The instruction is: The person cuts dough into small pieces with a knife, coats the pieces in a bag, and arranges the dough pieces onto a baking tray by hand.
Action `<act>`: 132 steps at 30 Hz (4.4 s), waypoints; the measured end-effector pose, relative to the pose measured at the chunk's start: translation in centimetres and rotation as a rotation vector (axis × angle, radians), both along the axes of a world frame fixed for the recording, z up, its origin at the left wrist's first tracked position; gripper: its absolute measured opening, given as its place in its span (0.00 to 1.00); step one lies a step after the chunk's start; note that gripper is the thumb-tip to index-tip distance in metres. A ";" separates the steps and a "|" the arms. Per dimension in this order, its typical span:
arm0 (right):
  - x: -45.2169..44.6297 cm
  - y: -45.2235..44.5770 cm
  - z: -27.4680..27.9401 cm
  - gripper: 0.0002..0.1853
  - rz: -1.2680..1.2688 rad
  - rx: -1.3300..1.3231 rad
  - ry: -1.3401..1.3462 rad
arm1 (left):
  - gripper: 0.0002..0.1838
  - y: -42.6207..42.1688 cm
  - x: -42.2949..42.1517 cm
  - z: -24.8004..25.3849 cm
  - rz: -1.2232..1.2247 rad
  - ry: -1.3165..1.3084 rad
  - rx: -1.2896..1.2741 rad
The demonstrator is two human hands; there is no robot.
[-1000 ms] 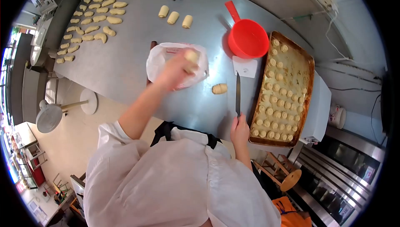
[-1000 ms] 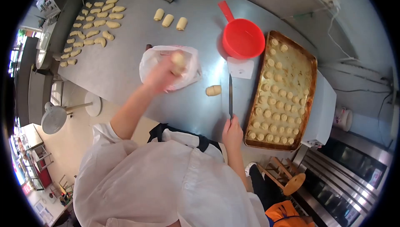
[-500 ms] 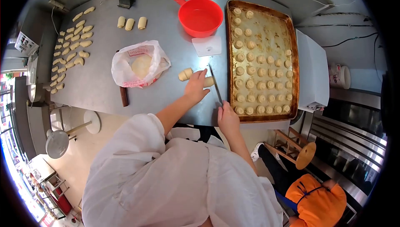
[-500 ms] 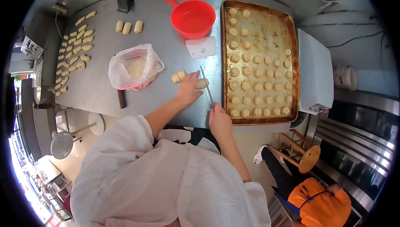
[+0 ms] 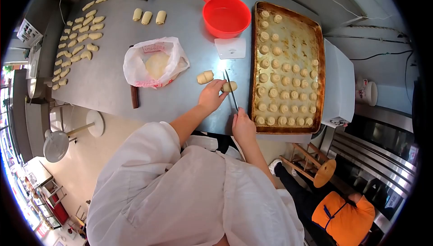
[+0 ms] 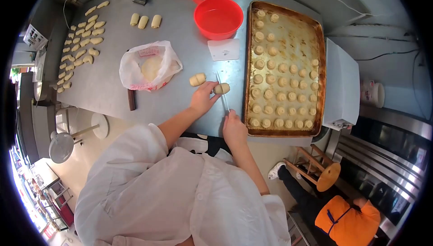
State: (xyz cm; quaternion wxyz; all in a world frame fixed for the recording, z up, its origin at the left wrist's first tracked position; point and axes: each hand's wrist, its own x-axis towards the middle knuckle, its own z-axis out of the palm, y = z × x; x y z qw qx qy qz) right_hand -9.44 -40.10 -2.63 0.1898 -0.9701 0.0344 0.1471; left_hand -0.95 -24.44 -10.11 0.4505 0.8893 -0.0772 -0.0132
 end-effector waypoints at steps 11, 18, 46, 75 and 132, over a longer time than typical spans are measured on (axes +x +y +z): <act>1.3 0.9 -1.8 0.09 -0.005 -0.003 0.215 | 0.23 0.5 0.5 0.6 -0.050 0.085 0.009; 0.3 1.1 -3.7 0.14 -0.050 -0.025 0.125 | 0.26 0.9 0.9 0.6 -0.094 0.155 0.041; -4.1 11.4 4.8 0.15 -0.229 -0.053 -0.124 | 0.27 37.0 32.9 -1.1 0.321 -0.067 0.592; 0.3 7.5 0.9 0.14 0.473 0.093 -0.011 | 0.37 14.3 -8.7 -0.3 0.347 -0.002 0.038; 9.6 13.5 -4.5 0.27 0.749 0.282 -0.007 | 0.23 13.0 -8.2 -0.7 0.403 -0.130 0.134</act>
